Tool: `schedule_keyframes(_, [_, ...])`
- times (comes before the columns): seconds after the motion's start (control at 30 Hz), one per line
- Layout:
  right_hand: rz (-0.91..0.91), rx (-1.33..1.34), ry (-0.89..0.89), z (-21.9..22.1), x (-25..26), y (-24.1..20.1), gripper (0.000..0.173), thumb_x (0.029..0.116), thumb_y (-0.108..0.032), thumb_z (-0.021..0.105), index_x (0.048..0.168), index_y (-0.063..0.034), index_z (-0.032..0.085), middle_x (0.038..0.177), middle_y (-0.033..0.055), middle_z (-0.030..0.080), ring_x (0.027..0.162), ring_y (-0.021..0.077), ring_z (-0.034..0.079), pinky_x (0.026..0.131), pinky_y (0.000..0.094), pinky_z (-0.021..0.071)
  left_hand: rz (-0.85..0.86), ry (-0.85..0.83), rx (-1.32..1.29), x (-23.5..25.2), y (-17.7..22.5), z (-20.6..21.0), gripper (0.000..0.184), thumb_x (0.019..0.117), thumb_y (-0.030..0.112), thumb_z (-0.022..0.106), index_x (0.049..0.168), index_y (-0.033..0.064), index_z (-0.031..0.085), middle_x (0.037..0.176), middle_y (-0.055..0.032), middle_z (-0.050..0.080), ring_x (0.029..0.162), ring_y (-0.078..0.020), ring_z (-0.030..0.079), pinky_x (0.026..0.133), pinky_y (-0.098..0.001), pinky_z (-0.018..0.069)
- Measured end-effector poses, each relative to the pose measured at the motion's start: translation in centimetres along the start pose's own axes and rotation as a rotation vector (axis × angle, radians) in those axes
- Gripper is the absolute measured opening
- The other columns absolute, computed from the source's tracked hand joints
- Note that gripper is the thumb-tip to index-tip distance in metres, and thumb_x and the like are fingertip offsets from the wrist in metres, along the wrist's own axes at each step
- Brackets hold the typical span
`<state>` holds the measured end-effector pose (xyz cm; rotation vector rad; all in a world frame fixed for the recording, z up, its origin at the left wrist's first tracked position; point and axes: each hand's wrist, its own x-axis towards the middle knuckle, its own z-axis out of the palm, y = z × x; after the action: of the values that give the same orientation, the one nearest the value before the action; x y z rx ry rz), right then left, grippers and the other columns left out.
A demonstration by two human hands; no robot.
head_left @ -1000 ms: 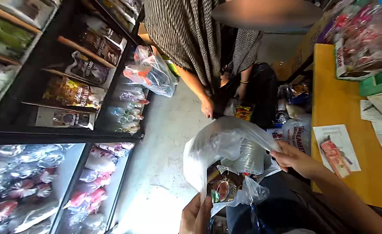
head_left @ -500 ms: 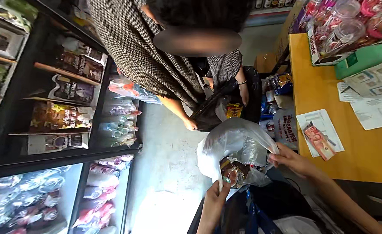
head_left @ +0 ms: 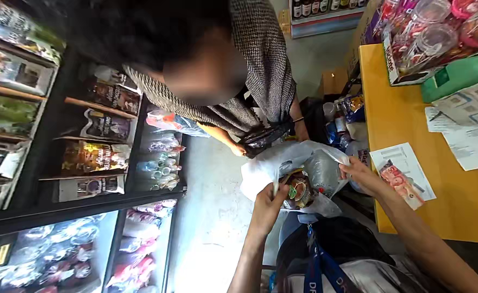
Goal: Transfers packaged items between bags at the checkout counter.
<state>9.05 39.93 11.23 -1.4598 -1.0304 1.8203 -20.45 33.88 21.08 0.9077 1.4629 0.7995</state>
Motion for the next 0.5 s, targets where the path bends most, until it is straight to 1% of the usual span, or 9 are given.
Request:
schedule_keyframes(0.03, [0.017,-0.046,-0.025,0.1,0.2,0.1,0.037,0.1032,-0.015,0.052,0.134,0.0029,0.043,0.093,0.0024,0.058,0.077,0.0082,0.06,0.078,0.0306,0.056,-0.026,0.008,-0.012,0.1,-0.1,-0.2,0.014,0.0995,0.022,0.058,0.09,0.0126,0.062,0.059,0.0121,0.044,0.047,0.0013,0.038,0.046,-0.0169,0.0343])
schedule_keyframes(0.07, [0.044,-0.105,-0.063,0.5,0.2,0.2,0.041,0.1021,-0.015,0.055,0.136,0.0052,0.043,0.095,0.0061,0.059,0.078,0.0097,0.06,0.078,0.031,0.055,-0.063,0.027,-0.023,-0.2,-0.5,-0.4,0.015,0.0997,0.022,0.058,0.089,0.013,0.062,0.058,0.0122,0.043,0.047,0.0013,0.038,0.046,-0.0169,0.0341])
schedule_keyframes(0.17, [0.151,-0.255,-0.225,3.5,0.2,0.4,0.053,0.0986,-0.013,0.062,0.142,0.0072,0.04,0.112,0.02,0.061,0.089,0.0208,0.064,0.083,0.0393,0.0554,-0.205,0.154,-0.022,-2.8,-3.3,-2.4,0.016,0.0997,0.021,0.055,0.089,0.0113,0.062,0.057,0.0116,0.045,0.047,0.0009,0.042,0.047,-0.0177,0.0384])
schedule_keyframes(0.2, [0.171,-0.294,-0.291,4.9,0.2,0.7,0.056,0.0979,-0.015,0.064,0.143,0.0064,0.039,0.114,0.0223,0.062,0.092,0.0235,0.064,0.085,0.0413,0.0554,-0.247,0.217,-0.02,-4.0,-4.9,-3.3,0.017,0.1005,0.021,0.054,0.09,0.0098,0.062,0.056,0.011,0.046,0.046,0.0007,0.043,0.047,-0.0176,0.0395])
schedule_keyframes(0.23, [0.188,-0.334,-0.361,6.5,0.0,1.3,0.059,0.0977,-0.017,0.066,0.144,0.0059,0.038,0.114,0.0234,0.061,0.093,0.0253,0.064,0.086,0.0428,0.0549,-0.291,0.287,-0.029,-5.5,-6.5,-4.2,0.019,0.1022,0.02,0.053,0.091,0.0077,0.063,0.056,0.01,0.046,0.046,0.0,0.043,0.047,-0.018,0.0393])
schedule_keyframes(0.33, [0.196,-0.416,-0.523,11.0,-0.9,3.4,0.066,0.0962,-0.023,0.07,0.145,0.0071,0.036,0.111,0.0257,0.062,0.097,0.0306,0.063,0.091,0.0474,0.0527,-0.357,0.484,-0.086,-9.1,-10.7,-5.9,0.025,0.1054,0.015,0.05,0.084,0.0066,0.06,0.051,0.0098,0.042,0.043,0.0008,0.039,0.044,-0.0169,0.0362])
schedule_keyframes(0.4, [0.222,-0.456,-0.525,13.2,-1.3,5.3,0.068,0.0955,-0.025,0.071,0.144,0.0067,0.036,0.109,0.0251,0.062,0.095,0.0311,0.063,0.09,0.0482,0.0518,-0.357,0.533,-0.124,-10.6,-12.8,-6.9,0.027,0.1061,0.016,0.048,0.083,0.0068,0.06,0.051,0.0096,0.042,0.043,0.0006,0.04,0.044,-0.017,0.0375])
schedule_keyframes(0.43, [0.248,-0.463,-0.507,14.0,-1.6,6.4,0.069,0.0954,-0.025,0.072,0.144,0.0066,0.036,0.11,0.0253,0.061,0.096,0.0313,0.062,0.091,0.0482,0.0515,-0.363,0.538,-0.139,-11.2,-13.9,-7.3,0.029,0.1067,0.016,0.048,0.082,0.0069,0.059,0.051,0.0093,0.042,0.043,0.0001,0.041,0.044,-0.0174,0.0379])
schedule_keyframes(0.5, [0.285,-0.458,-0.457,15.6,-2.6,8.8,0.069,0.0954,-0.023,0.072,0.145,0.0076,0.035,0.119,0.0282,0.061,0.103,0.0334,0.063,0.095,0.049,0.0512,-0.403,0.526,-0.133,-12.6,-15.9,-8.2,0.03,0.1079,0.017,0.048,0.081,0.0065,0.058,0.052,0.0083,0.042,0.043,-0.0007,0.041,0.044,-0.0176,0.0376])
